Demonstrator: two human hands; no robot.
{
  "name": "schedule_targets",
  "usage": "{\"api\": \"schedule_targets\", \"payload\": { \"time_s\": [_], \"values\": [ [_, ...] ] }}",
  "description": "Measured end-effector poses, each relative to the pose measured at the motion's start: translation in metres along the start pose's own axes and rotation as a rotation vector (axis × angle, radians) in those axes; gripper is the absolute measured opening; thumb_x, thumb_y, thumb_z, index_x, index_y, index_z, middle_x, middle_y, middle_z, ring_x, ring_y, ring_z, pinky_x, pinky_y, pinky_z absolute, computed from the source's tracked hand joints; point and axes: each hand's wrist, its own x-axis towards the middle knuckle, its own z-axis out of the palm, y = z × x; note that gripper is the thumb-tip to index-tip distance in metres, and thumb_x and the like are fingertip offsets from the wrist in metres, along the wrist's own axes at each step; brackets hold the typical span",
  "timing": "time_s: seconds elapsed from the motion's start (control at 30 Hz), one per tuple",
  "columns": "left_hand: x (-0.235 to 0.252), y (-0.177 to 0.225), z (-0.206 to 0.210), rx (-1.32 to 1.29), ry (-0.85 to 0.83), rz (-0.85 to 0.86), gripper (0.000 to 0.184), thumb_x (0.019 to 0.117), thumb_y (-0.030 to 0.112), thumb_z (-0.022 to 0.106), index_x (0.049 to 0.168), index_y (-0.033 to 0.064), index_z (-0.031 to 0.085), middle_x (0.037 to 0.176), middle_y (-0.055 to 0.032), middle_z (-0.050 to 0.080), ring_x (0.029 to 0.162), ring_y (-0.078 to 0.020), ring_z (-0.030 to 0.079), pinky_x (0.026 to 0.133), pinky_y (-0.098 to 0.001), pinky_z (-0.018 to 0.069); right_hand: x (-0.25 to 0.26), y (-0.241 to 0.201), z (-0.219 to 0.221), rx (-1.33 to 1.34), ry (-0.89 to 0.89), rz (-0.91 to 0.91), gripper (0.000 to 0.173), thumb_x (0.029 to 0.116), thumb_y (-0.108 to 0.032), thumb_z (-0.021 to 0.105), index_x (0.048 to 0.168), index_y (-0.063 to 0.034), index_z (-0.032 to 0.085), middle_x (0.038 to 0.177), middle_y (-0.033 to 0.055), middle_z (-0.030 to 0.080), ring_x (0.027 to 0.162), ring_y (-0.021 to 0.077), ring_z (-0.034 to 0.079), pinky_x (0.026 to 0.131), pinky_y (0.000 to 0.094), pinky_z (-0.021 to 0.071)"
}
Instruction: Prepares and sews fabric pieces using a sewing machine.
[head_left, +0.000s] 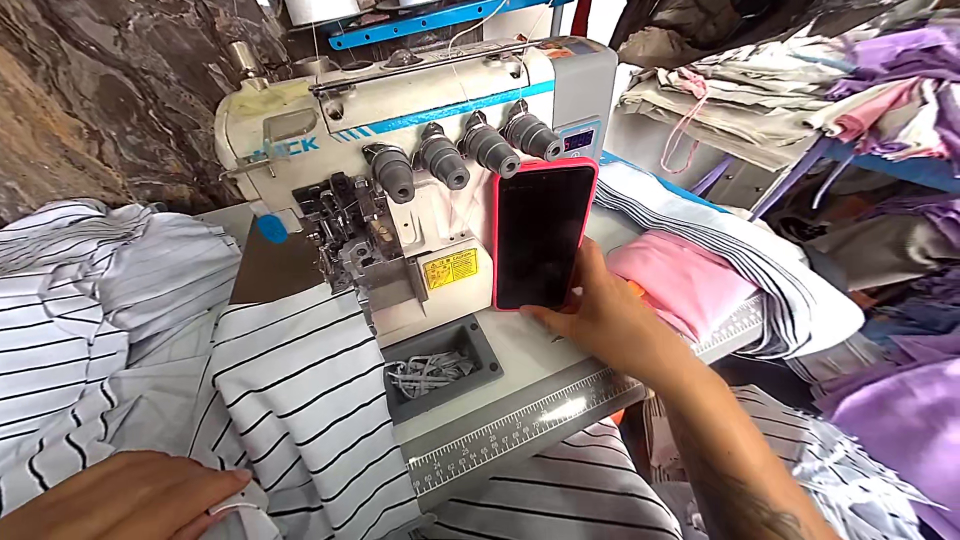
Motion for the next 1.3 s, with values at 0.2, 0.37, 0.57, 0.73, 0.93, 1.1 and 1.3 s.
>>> {"api": "schedule_targets", "payload": {
  "time_s": [0.2, 0.37, 0.57, 0.73, 0.93, 1.1, 1.3],
  "values": [
    [0.006, 0.005, -0.003, -0.027, 0.032, 0.008, 0.024, 0.104, 0.01, 0.057, 0.101, -0.009, 0.072, 0.092, -0.0286, 0.073, 0.088, -0.0402, 0.072, 0.089, -0.0454, 0.0549, 0.01, 0.018, -0.022, 0.081, -0.168, -0.03, 0.075, 0.0785, -0.009, 0.086, 0.143, -0.0076, 0.048, 0.116, 0.0102, 0.071, 0.107, 0.0198, 0.07, 0.092, 0.0415, 0.0573],
    [0.007, 0.004, -0.004, -0.183, 0.092, 0.036, 0.025, 0.1046, 0.007, 0.053, 0.101, -0.0111, 0.069, 0.095, -0.0318, 0.072, 0.093, -0.0391, 0.072, 0.096, -0.0412, 0.0529, 0.006, 0.004, -0.001, -0.018, -0.027, 0.008, 0.085, 0.0741, -0.012, 0.091, 0.143, -0.0004, 0.042, 0.099, 0.0154, 0.07, 0.084, 0.0269, 0.071, 0.074, 0.0481, 0.058],
    [0.008, 0.003, -0.008, -0.214, 0.11, 0.041, 0.026, 0.1047, 0.007, 0.053, 0.1, -0.012, 0.069, 0.093, -0.0327, 0.071, 0.093, -0.0383, 0.071, 0.095, -0.0398, 0.0535, 0.006, 0.015, -0.011, 0.179, -0.079, -0.006, 0.048, 0.096, -0.022, 0.067, 0.139, -0.0104, 0.05, 0.107, 0.0042, 0.072, 0.094, 0.0113, 0.071, 0.082, 0.0354, 0.0599],
    [0.005, 0.0, -0.006, -0.221, 0.137, 0.027, 0.027, 0.105, 0.008, 0.053, 0.101, -0.0132, 0.068, 0.095, -0.0339, 0.071, 0.093, -0.0408, 0.071, 0.094, -0.043, 0.0541, 0.009, 0.017, -0.008, 0.166, 0.024, -0.036, 0.032, 0.111, -0.031, 0.035, 0.114, -0.0106, 0.06, 0.076, -0.004, 0.06, 0.069, 0.0016, 0.062, 0.061, 0.0241, 0.0506],
    [0.001, -0.006, -0.001, -0.348, 0.164, 0.003, 0.026, 0.1059, 0.009, 0.052, 0.105, -0.014, 0.065, 0.1, -0.035, 0.069, 0.107, -0.0368, 0.069, 0.102, -0.041, 0.0508, 0.01, 0.02, -0.006, 0.243, -0.025, -0.064, 0.033, 0.1015, -0.036, 0.06, 0.125, -0.0123, 0.058, 0.099, -0.0049, 0.072, 0.09, 0.0012, 0.07, 0.079, 0.0244, 0.0585],
    [0.004, -0.007, 0.002, -0.474, 0.307, -0.04, 0.025, 0.1071, 0.013, 0.052, 0.106, -0.0098, 0.063, 0.097, -0.0156, 0.065, 0.098, -0.0028, 0.059, 0.088, -0.0169, 0.0471, 0.004, 0.011, 0.001, 0.133, 0.025, -0.016, 0.077, 0.083, -0.023, 0.083, 0.146, -0.0059, 0.042, 0.109, 0.0098, 0.072, 0.097, 0.02, 0.072, 0.083, 0.0435, 0.0599],
    [0.02, -0.001, -0.008, -0.435, 0.404, 0.0, 0.023, 0.1049, 0.015, 0.056, 0.097, -0.0055, 0.064, 0.094, -0.0057, 0.065, 0.1, 0.0051, 0.057, 0.088, -0.0111, 0.0446, -0.001, 0.005, 0.02, -0.024, 0.154, 0.001, 0.117, 0.067, -0.014, 0.094, 0.159, -0.0013, 0.023, 0.119, 0.0232, 0.068, 0.108, 0.0427, 0.067, 0.095, 0.0665, 0.0479]
  ]
}}
